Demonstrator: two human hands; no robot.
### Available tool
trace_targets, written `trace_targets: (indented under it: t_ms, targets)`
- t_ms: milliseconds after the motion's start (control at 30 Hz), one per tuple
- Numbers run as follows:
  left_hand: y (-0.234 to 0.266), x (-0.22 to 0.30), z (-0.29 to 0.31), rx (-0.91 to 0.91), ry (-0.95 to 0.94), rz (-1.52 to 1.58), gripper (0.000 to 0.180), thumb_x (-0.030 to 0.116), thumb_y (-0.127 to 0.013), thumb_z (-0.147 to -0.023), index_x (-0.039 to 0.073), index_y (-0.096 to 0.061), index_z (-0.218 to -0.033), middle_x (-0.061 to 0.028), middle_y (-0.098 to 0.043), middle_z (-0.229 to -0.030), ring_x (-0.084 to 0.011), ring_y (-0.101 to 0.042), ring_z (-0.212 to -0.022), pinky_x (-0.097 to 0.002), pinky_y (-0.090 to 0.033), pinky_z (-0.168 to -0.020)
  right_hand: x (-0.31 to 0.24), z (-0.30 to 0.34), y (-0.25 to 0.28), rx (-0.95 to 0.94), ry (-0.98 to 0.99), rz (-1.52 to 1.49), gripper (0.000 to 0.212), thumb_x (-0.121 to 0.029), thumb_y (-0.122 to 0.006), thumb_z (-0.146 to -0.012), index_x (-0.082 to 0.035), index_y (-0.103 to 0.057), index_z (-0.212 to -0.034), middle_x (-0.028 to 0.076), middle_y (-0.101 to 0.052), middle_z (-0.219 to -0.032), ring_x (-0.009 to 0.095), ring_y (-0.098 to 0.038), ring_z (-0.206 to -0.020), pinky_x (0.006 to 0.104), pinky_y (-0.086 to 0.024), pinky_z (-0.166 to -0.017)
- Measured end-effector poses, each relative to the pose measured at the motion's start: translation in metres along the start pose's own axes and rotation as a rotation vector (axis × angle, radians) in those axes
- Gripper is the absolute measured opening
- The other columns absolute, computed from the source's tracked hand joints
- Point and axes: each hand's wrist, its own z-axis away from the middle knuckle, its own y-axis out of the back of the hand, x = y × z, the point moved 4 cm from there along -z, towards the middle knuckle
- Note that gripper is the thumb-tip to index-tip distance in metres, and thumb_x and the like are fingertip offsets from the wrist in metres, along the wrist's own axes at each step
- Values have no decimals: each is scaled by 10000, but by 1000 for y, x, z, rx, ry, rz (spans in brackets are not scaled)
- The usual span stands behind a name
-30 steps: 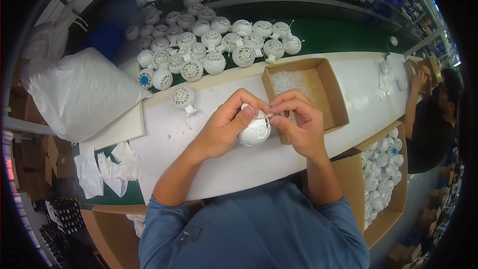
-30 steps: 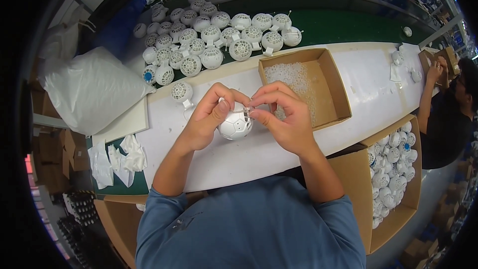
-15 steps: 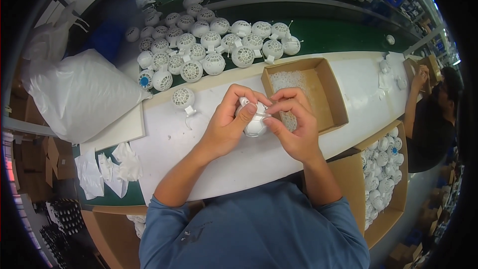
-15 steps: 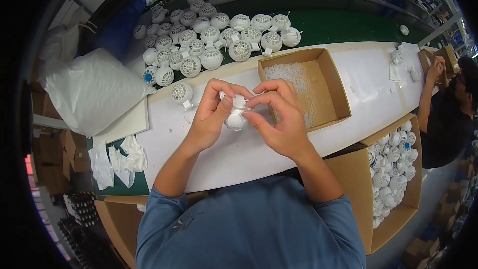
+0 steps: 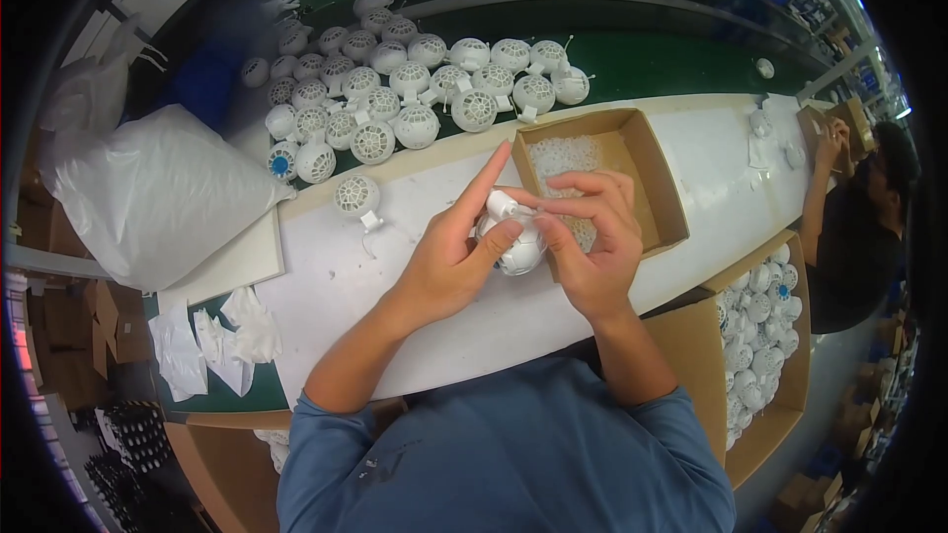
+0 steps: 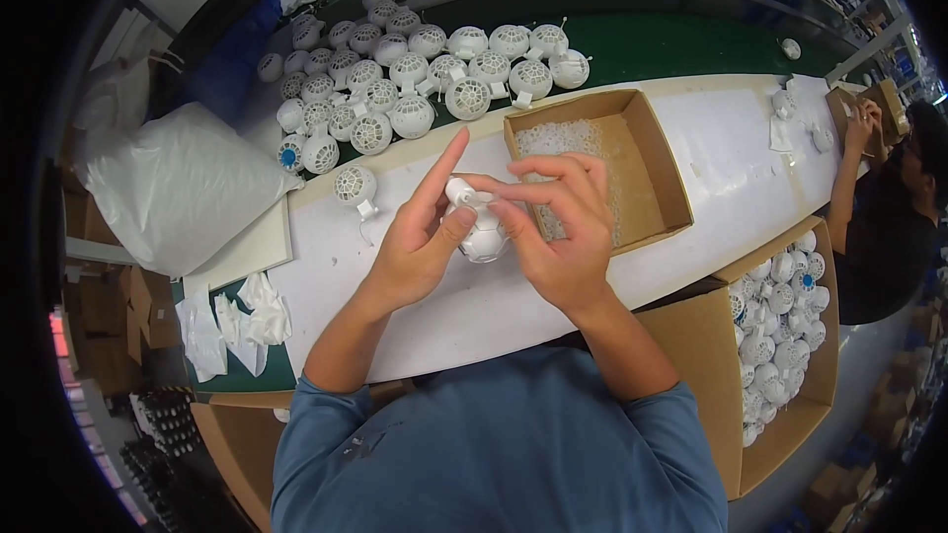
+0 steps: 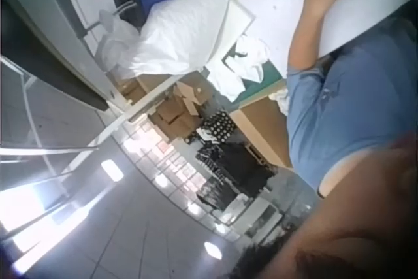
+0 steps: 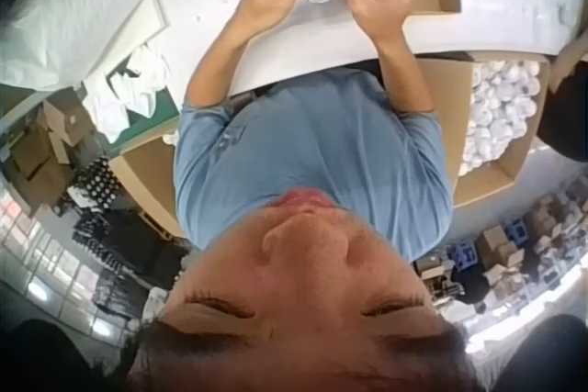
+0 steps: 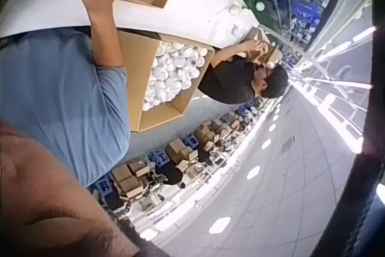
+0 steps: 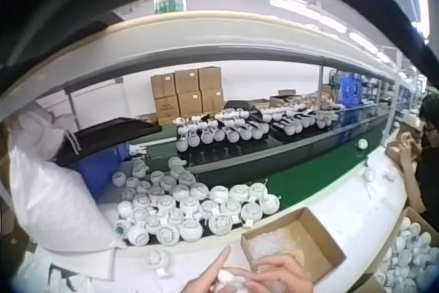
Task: Manually assembling small white decorative lighting components on a factory assembly line.
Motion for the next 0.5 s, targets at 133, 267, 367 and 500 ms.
trace_targets:
  t_ms: [133,267,367,500]
  targets:
    - [3,-1,1,2,-13,-46,696,292,-591,-1053,60,-256,-1618,-82,-646,-1227,-161,-626,-1054,-279,-492,-905,-8,1,0,-51,37,2,175,5,-792,-770,-34,-726,-927,95,-702,-1048,268,-575,-1035,386,-453,-917]
    - [3,3,3,3,-46,-196,821,342,-725,-951,64,-300,-1597,-87,-647,-1192,-180,-641,-1030,-284,-499,-894,-6,6,-5,-44,5,-64,183,4,-792,-767,-31,-720,-931,96,-708,-1028,274,-566,-1057,391,-451,-925]
    - [-1,3,8,13,-79,-294,926,374,-821,-851,68,-332,-1574,-93,-646,-1170,-200,-652,-1013,-300,-509,-890,-5,8,-6,-15,-20,-84,183,6,-790,-770,-29,-715,-933,98,-710,-1024,275,-566,-1058,391,-452,-928]
    - [-6,10,11,20,-104,-372,1044,412,-915,-714,75,-372,-1540,-104,-646,-1153,-238,-658,-1005,-340,-522,-887,-6,9,-4,-1,-14,-95,176,14,-783,-780,-24,-710,-935,95,-711,-1018,268,-574,-1038,389,-453,-933]
